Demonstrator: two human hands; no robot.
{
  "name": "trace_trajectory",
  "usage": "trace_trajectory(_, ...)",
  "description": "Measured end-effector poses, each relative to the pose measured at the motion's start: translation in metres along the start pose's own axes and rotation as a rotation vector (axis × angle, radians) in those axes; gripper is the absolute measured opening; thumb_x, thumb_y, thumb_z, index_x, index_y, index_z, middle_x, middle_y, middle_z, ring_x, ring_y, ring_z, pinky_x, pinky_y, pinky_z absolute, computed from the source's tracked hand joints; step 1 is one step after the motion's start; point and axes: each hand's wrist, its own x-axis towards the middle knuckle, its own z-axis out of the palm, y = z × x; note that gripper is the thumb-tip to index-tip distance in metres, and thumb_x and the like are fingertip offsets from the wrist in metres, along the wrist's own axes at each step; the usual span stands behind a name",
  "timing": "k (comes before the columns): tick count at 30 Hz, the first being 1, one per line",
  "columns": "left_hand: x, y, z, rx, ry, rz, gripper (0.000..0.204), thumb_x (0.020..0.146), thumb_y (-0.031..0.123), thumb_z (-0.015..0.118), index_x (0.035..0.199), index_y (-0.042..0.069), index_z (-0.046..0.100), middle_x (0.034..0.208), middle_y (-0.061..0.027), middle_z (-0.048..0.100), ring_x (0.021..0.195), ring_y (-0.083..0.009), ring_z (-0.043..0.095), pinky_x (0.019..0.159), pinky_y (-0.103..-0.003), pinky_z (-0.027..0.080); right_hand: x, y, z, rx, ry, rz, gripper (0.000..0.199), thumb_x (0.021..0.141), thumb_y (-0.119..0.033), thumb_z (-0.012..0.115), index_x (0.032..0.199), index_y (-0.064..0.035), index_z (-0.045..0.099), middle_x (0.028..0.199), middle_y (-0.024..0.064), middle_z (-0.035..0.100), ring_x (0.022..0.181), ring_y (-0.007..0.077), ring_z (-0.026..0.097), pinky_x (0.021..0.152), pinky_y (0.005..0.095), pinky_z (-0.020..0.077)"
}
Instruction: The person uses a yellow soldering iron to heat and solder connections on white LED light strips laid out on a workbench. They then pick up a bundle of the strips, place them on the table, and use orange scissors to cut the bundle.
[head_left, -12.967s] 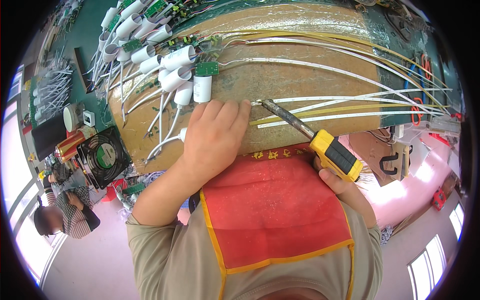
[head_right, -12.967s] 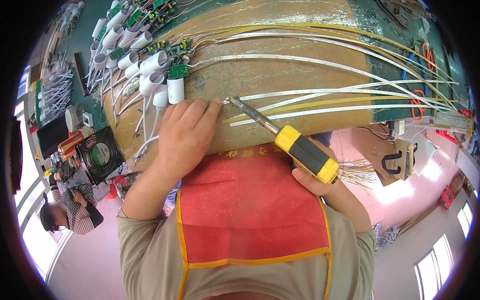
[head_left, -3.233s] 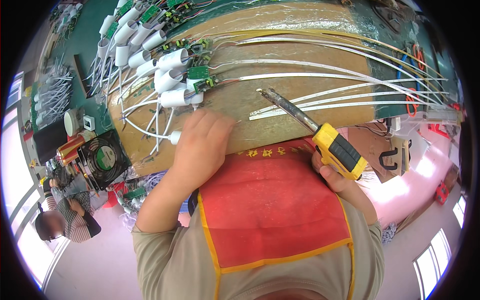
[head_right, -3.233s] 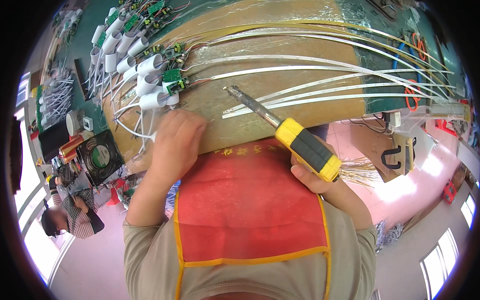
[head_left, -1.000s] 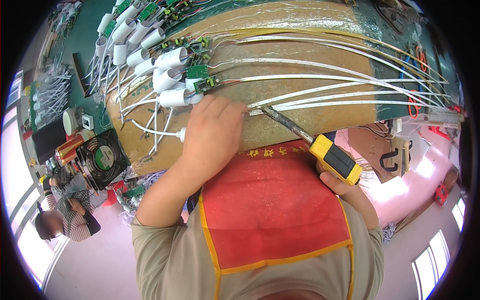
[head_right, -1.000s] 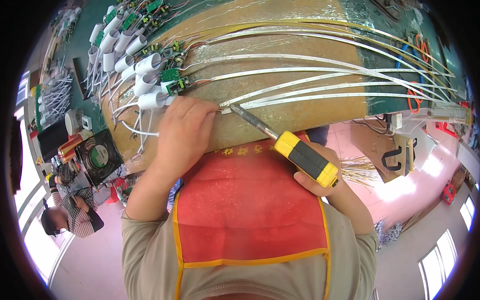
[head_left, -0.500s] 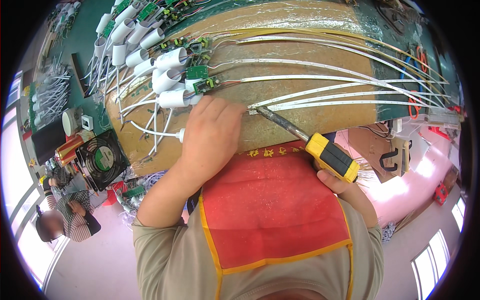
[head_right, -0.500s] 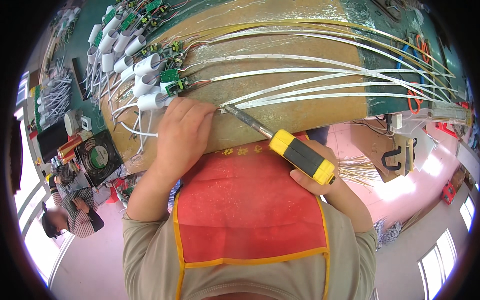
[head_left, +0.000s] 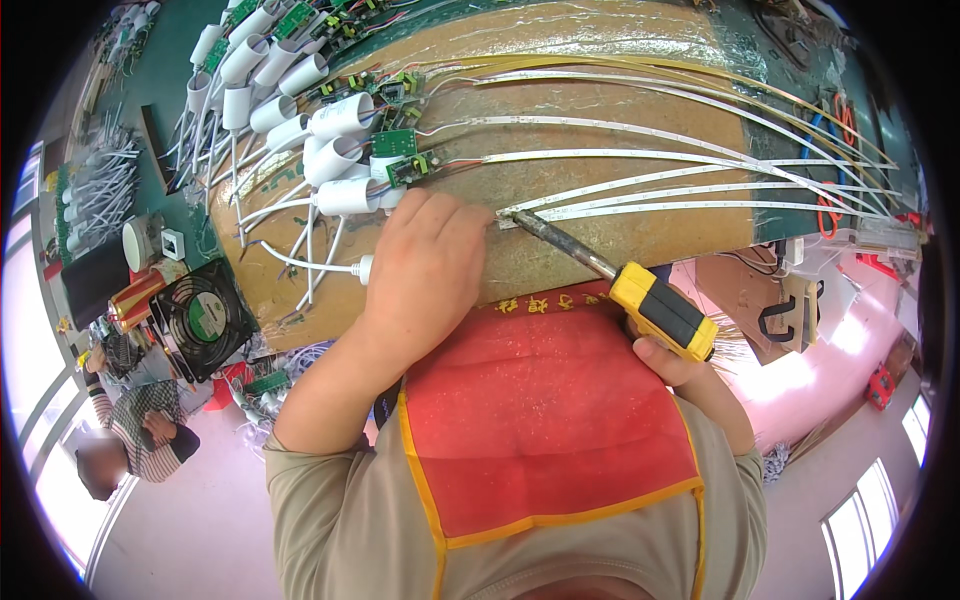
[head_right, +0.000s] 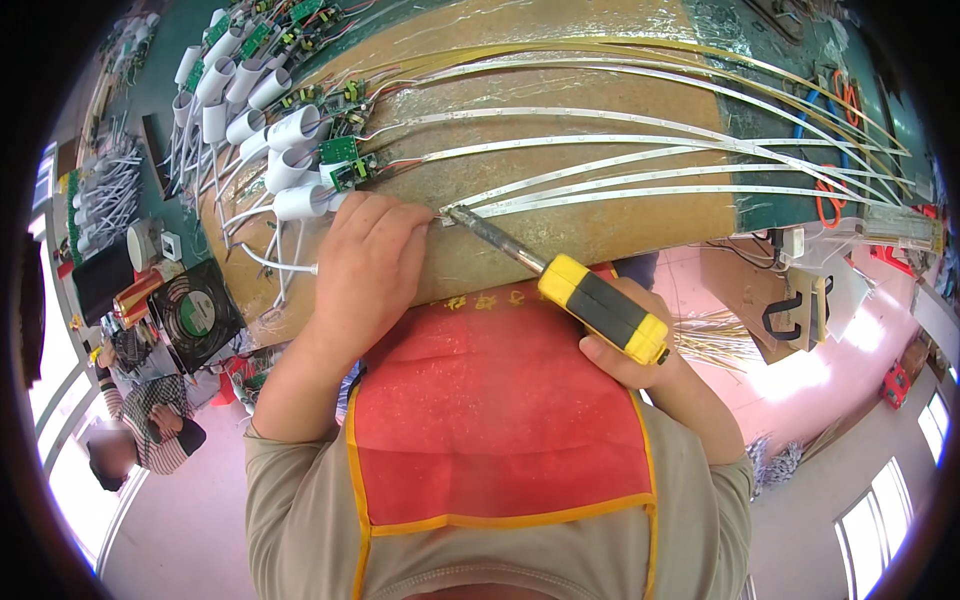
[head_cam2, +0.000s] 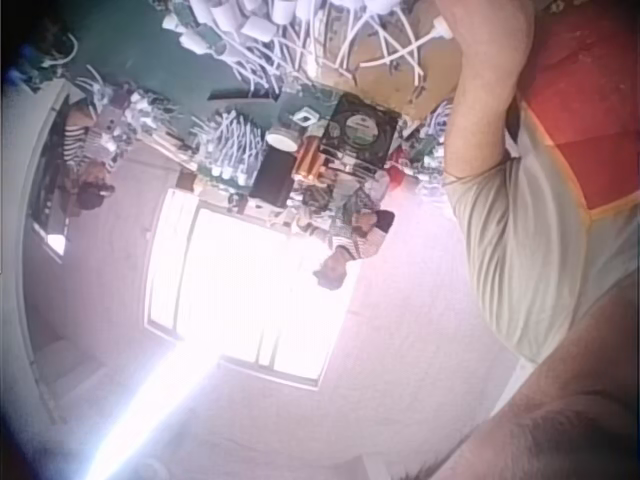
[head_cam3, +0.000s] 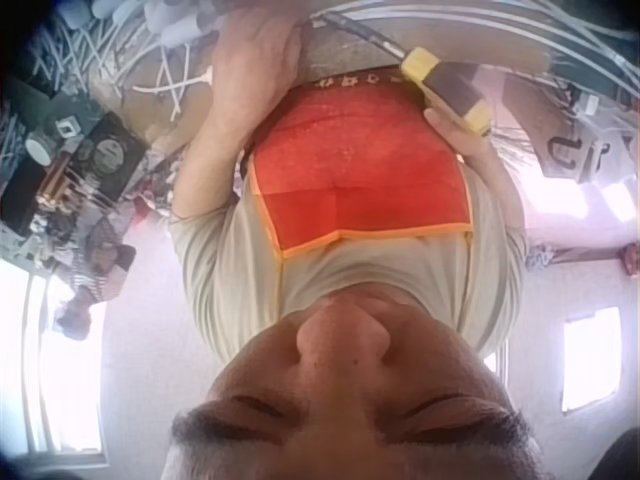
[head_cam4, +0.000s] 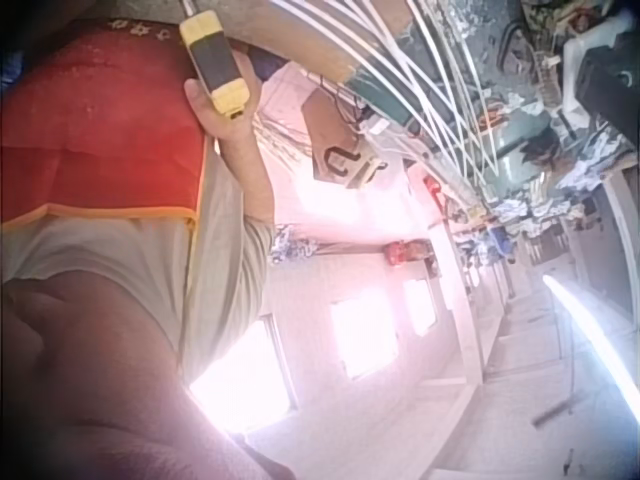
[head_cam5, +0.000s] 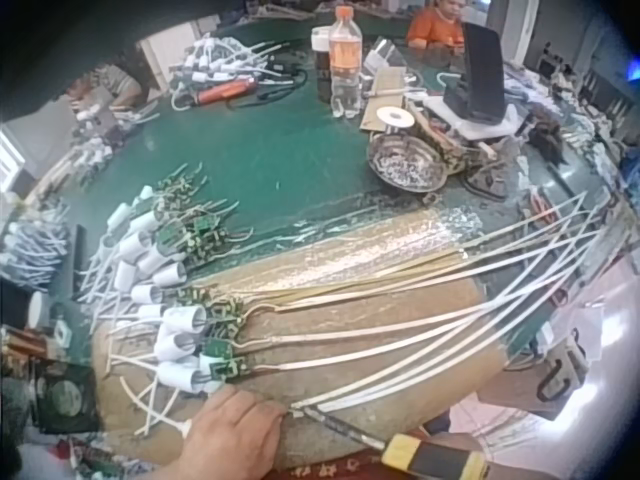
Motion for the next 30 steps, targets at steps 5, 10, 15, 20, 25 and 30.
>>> trace_trajectory(5, -0.0004, -0.0004, -0.0001, -0.005, -0.006, 0.0, 0.015, 0.08, -0.001, 0.068, 0.094, 0.005, 0.067, 0.088, -0.01, 0.064, 0.085, -0.0318, 0.059, 0.077, -0.041, 0.05, -0.0031, 0.0016, -0.0012, -0.024, -0.025, 0.028, 0.04, 0.077, -0.019, 0.074, 0.111, 0.002, 0.066, 0.099, 0.0184, 0.067, 0.086, 0.0367, 0.066, 0.075, 0.0401, 0.0518)
trace_trajectory(10, -0.0004, -0.0016, 0.0011, -0.012, 0.005, 0.007, 0.016, 0.079, -0.001, 0.067, 0.094, 0.005, 0.067, 0.088, -0.01, 0.064, 0.085, -0.0317, 0.059, 0.077, -0.041, 0.05, -0.0026, 0.0009, 0.001, 0.013, -0.015, 0.055, 0.04, 0.078, -0.019, 0.073, 0.111, 0.0022, 0.066, 0.1, 0.0191, 0.067, 0.086, 0.0367, 0.066, 0.075, 0.0399, 0.052)
trace_trajectory(15, -0.0004, -0.0014, 0.0013, -0.003, 0.007, 0.007, 0.015, 0.079, -0.001, 0.067, 0.094, 0.005, 0.067, 0.088, -0.0103, 0.064, 0.084, -0.0319, 0.059, 0.077, -0.041, 0.049, 0.0001, -0.0037, 0.0022, 0.044, -0.001, 0.076, 0.04, 0.079, -0.019, 0.073, 0.111, 0.0027, 0.066, 0.102, 0.019, 0.067, 0.085, 0.0367, 0.066, 0.075, 0.0398, 0.0519)
trace_trajectory(20, -0.0006, -0.001, 0.0017, -0.006, 0.005, 0.007, 0.015, 0.079, -0.001, 0.067, 0.093, 0.005, 0.067, 0.088, -0.0105, 0.064, 0.085, -0.0321, 0.059, 0.077, -0.041, 0.049, 0.0012, 0.0009, 0.002, 0.0, 0.006, -0.039, 0.039, 0.08, -0.019, 0.072, 0.111, 0.0028, 0.066, 0.1, 0.0176, 0.067, 0.084, 0.0357, 0.065, 0.073, 0.0398, 0.0511)
trace_trajectory(25, -0.0001, -0.0008, 0.0011, -0.004, -0.001, 0.012, 0.015, 0.079, -0.001, 0.067, 0.093, 0.005, 0.067, 0.087, -0.0104, 0.063, 0.085, -0.0322, 0.059, 0.077, -0.042, 0.049, -0.0004, 0.0002, 0.0007, 0.0, -0.001, -0.025, 0.033, 0.08, -0.019, 0.072, 0.105, 0.0014, 0.066, 0.094, 0.0159, 0.066, 0.079, 0.0346, 0.063, 0.069, 0.0397, 0.0499)
trace_trajectory(30, -0.0005, -0.0015, 0.0008, 0.001, -0.004, 0.013, 0.016, 0.079, -0.002, 0.067, 0.093, 0.005, 0.066, 0.088, -0.0102, 0.063, 0.085, -0.0322, 0.058, 0.076, -0.042, 0.049, -0.0034, 0.0021, -0.0015, 0.005, -0.006, -0.018, 0.021, 0.081, -0.018, 0.072, 0.091, -0.0021, 0.064, 0.084, 0.0129, 0.063, 0.072, 0.0329, 0.06, 0.064, 0.0389, 0.0471)
